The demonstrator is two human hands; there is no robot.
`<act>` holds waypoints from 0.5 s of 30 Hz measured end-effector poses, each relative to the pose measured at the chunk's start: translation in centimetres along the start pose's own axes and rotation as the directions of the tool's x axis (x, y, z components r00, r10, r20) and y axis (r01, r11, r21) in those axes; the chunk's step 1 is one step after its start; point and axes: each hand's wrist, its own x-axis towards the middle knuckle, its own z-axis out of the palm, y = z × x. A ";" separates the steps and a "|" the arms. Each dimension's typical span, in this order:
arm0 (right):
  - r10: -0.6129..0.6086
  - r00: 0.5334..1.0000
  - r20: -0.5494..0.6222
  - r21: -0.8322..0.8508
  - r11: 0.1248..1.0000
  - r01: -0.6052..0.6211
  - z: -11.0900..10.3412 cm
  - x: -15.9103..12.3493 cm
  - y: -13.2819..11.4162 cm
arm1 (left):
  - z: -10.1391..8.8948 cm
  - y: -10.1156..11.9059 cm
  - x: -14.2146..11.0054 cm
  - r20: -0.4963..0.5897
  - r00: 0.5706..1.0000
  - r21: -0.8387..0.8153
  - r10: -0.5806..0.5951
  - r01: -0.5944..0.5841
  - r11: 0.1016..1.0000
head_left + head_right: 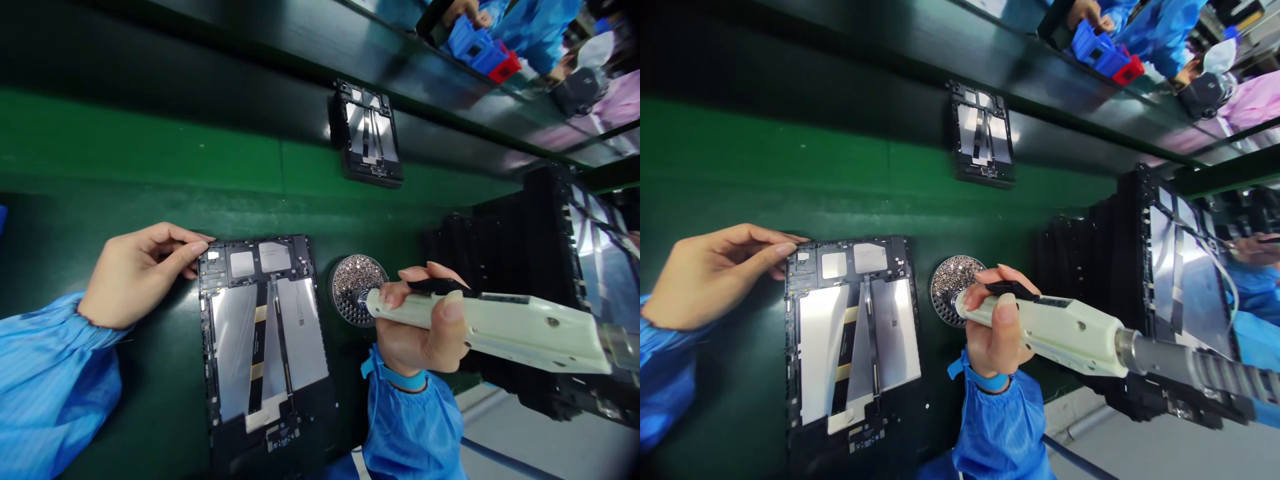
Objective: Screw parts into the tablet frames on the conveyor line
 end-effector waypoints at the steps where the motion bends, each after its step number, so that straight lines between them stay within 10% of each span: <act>1: 0.000 1.000 0.003 -0.003 1.000 0.000 0.0 0.0 0.0 | 0.0 -0.1 0.0 -0.003 1.000 -0.001 0.008 -0.008 1.000; 15: -0.021 0.999 -0.044 -0.083 0.996 0.017 0.5 0.1 -0.2 | -0.2 -0.1 0.4 0.088 0.995 -0.141 -0.049 0.061 0.988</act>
